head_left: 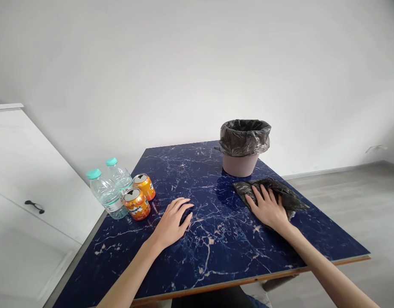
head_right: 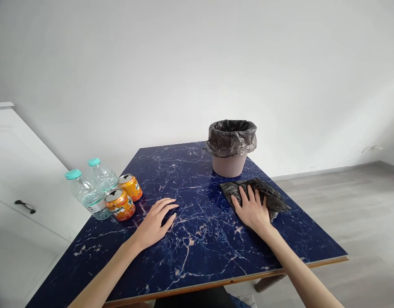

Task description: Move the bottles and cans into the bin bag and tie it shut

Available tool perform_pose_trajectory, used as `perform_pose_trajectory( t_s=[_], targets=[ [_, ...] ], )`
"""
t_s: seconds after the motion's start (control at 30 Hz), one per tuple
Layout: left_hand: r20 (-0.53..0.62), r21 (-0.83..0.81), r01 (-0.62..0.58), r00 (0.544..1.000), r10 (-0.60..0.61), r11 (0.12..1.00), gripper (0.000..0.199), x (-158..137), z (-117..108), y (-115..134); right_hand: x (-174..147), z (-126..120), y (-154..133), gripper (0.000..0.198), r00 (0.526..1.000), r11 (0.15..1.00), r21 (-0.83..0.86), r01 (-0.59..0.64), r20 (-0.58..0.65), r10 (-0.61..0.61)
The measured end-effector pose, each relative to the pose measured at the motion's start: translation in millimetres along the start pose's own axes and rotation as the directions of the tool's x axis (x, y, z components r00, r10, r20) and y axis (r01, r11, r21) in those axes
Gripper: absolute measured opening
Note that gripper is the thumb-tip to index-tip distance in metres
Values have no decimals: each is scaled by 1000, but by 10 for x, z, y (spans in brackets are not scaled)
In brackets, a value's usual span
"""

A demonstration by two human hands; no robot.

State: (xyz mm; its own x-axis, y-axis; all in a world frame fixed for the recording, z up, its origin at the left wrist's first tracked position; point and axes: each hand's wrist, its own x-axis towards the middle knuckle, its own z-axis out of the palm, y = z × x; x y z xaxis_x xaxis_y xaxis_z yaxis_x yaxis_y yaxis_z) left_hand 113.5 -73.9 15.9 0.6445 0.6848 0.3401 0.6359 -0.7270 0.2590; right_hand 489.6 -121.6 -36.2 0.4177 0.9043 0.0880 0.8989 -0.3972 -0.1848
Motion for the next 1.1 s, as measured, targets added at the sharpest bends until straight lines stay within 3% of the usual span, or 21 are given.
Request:
perform_pose_trajectory(
  t_s=[0.17,0.43,0.5,0.57,0.67,0.73,0.8,0.87,0.97,1.1],
  targets=[
    [2,-5,14,1000,-14,1000,32,-3,-5,30,165,7,215,78,999,999,25,-31,-11,31],
    [-17,10,75,997,-75,997,40,-34,48,-5,139,-4,239,78,998,997,78,-22,-63,27],
    [-16,13,83,996,-82,996,41,-58,58,-13,79,-94,213,75,988,995,99,24,-153,-8],
    [-6,20,90,996,-90,996,43,-67,70,-26,-2,-193,143,69,933,975,137,172,-339,-117],
    [46,43,107,993,-109,993,50,30,113,-83,-116,-269,-103,59,783,864,174,472,-534,-319],
    [74,59,117,990,-122,991,57,197,171,-151,-147,-237,-365,57,766,791,205,576,-474,-434],
    [79,70,126,988,-132,990,62,418,252,-234,-117,-149,-670,60,768,736,240,633,-314,-558],
    [76,79,140,986,-147,987,65,632,344,-318,-25,-37,-972,59,734,688,255,679,-223,-642],
    [68,88,154,985,-161,984,65,811,462,-416,187,115,-1333,57,705,656,273,703,-152,-692],
    [62,97,128,989,-134,987,61,781,524,-474,435,239,-1574,56,697,649,283,706,-113,-708]
  ],
)
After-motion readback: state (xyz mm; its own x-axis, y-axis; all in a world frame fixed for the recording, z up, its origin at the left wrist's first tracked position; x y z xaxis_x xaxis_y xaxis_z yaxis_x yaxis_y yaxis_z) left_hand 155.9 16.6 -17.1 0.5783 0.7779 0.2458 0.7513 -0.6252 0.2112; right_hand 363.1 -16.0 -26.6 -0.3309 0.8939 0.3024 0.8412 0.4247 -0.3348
